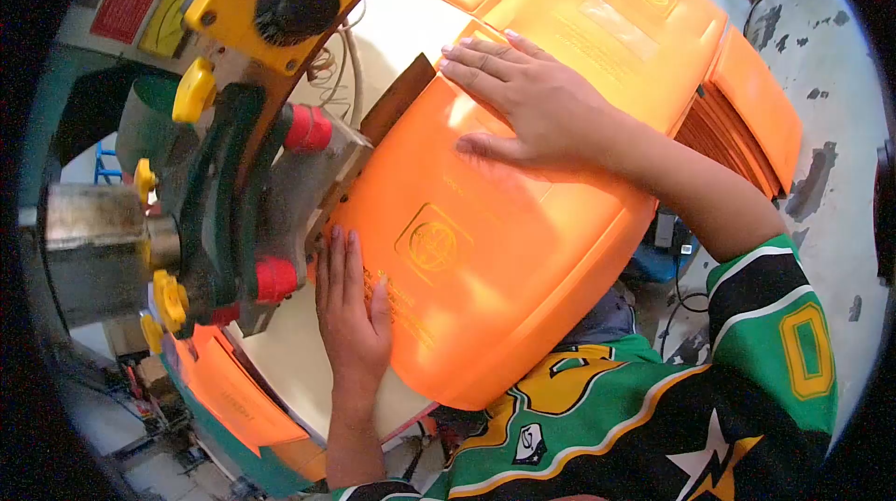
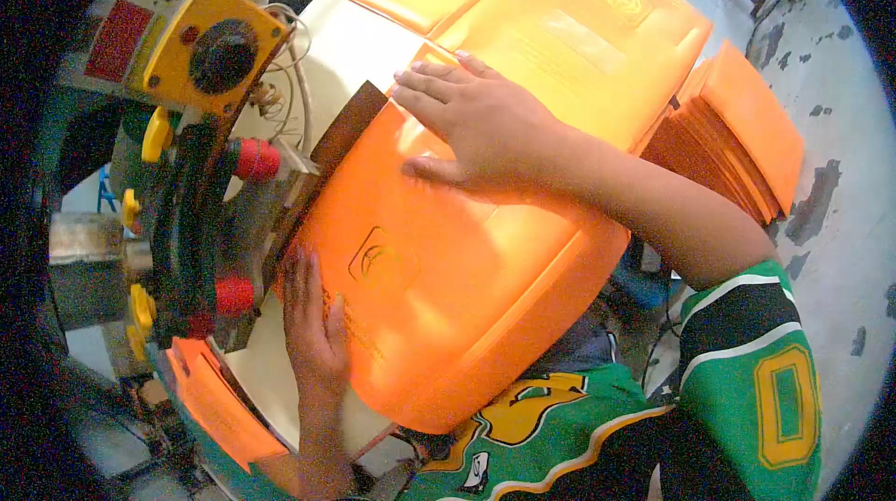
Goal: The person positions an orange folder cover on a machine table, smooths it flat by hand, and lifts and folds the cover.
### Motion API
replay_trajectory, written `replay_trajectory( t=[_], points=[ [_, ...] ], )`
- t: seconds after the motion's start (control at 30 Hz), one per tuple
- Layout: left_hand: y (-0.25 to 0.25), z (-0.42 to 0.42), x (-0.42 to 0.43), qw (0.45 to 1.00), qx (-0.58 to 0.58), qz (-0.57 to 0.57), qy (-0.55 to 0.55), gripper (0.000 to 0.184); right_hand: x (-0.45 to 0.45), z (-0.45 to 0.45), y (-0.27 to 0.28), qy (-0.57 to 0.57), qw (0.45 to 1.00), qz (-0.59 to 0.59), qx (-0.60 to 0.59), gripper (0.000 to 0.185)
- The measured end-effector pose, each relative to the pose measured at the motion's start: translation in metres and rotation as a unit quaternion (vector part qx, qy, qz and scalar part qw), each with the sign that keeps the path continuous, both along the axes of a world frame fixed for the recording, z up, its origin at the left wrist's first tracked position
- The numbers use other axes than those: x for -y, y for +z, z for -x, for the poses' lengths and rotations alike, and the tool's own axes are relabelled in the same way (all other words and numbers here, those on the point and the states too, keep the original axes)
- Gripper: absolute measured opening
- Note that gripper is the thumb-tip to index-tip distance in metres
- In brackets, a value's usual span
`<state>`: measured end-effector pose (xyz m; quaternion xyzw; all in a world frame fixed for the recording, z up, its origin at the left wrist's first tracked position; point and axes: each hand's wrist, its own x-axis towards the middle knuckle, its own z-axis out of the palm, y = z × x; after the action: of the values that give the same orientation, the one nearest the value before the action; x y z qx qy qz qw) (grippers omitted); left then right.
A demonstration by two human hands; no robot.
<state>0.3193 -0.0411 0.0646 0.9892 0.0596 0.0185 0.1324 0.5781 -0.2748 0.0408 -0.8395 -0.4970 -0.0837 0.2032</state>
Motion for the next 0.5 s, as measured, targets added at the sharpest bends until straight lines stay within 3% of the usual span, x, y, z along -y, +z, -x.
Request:
replay_trajectory(
  t=[0.5],
  points=[
    [0.011, 0.012, 0.003, 0.998, -0.053, 0.0, 0.032, 0.062, -0.001, 0.006, -0.002, 0.003, 1.0, -0.026, -0.011, 0.077]
  ],
)
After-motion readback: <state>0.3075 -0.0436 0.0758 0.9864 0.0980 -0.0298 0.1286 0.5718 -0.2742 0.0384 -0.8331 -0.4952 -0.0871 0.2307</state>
